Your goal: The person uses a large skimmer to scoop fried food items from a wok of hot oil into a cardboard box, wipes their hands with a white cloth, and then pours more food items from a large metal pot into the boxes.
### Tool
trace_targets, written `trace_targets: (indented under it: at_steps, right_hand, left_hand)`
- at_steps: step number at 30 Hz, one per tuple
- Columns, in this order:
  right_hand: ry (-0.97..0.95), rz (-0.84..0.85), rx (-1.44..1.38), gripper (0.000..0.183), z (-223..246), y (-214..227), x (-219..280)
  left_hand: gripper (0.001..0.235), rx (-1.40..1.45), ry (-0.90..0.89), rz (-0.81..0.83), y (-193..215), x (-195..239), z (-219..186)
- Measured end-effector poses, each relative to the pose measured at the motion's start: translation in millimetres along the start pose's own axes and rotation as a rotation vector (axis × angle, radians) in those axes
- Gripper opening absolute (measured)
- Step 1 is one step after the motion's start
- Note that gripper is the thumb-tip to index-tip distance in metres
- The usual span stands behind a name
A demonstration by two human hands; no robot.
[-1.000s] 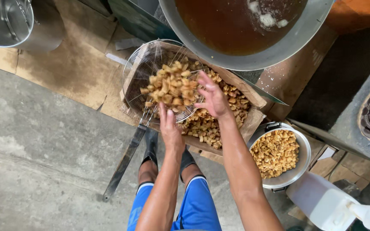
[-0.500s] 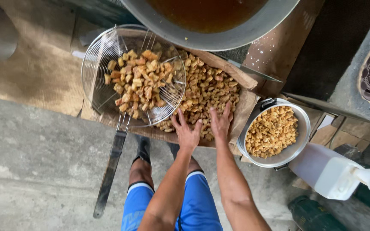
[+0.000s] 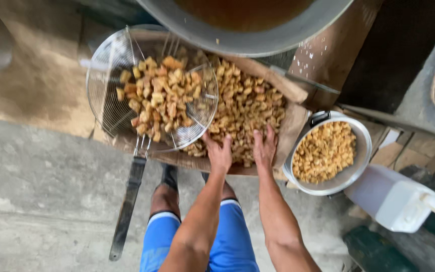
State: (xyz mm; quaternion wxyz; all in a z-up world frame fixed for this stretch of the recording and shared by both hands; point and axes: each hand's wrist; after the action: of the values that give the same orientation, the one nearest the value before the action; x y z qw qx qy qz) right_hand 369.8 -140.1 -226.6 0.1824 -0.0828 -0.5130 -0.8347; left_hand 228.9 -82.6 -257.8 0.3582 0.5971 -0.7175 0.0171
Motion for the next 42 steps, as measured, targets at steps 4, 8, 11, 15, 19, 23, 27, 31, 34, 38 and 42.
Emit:
trace_targets:
  at_steps: [4, 8, 11, 15, 19, 23, 27, 31, 34, 38, 42]
  right_hand:
    - [-0.154, 0.112, 0.053, 0.075, 0.0, 3.9, 2.6]
    - [-0.145, 0.071, -0.383, 0.075, -19.6, -15.3, -4.3]
    - [-0.191, 0.074, -0.607, 0.073, -33.5, -25.7, -5.8]
    - [-0.212, 0.115, -0.512, 0.068, -22.5, -17.9, -7.3]
    - [-0.258, 0.174, -0.436, 0.070, 4.9, -20.3, -4.6]
    - [-0.007, 0.174, -0.318, 0.065, -3.3, -23.0, -25.0]
    - [-0.220, 0.325, -0.787, 0.065, -17.9, -33.0, -36.0]
    - [-0.392, 0.450, -1.047, 0.063, -4.7, -29.3, -40.8]
    - [-0.491, 0.553, -1.111, 0.062, 18.4, -5.9, -34.7]
    - [-0.285, 0.721, -1.101, 0.060, 82.6, 29.2, -25.5]
    - [-0.136, 0.849, -0.915, 0.052, 188.3, 25.6, -20.5]
  left_hand:
    - [0.102, 0.015, 0.182, 0.025, -12.4, -17.4, -9.3]
    - [0.106, 0.168, -0.046, 0.029, -19.3, -11.5, -21.1]
    - [0.101, 0.083, -0.143, -0.026, -27.3, -12.2, -20.9]
    - [0.096, 0.033, -0.052, -0.043, -28.8, -7.2, -17.3]
    - [0.096, 0.091, 0.001, -0.109, -41.6, -10.8, -25.4]
    - [0.095, 0.120, 0.028, -0.125, -42.0, -7.5, -32.8]
    - [0.088, 0.139, 0.147, -0.179, -43.0, -10.1, -40.9]
    - [0.072, 0.320, 0.087, -0.212, -39.3, -4.5, -47.5]
    - [0.060, 0.413, 0.087, -0.210, -32.5, 8.5, -55.5]
    - [0.053, 0.533, 0.059, -0.247, -5.7, 29.1, -103.9]
    - [0.065, 0.674, 0.262, -0.317, 70.5, -0.4, -189.4]
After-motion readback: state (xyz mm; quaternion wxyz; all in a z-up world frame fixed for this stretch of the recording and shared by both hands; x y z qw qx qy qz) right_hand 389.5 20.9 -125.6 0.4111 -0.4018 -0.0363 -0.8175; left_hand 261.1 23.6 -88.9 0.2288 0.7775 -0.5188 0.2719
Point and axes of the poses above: each hand's wrist, its own x-axis away from the middle knuckle, its own y-axis out of the back of the hand, z = x × y, and after that the axes turned 10 degrees about -z, right-handed
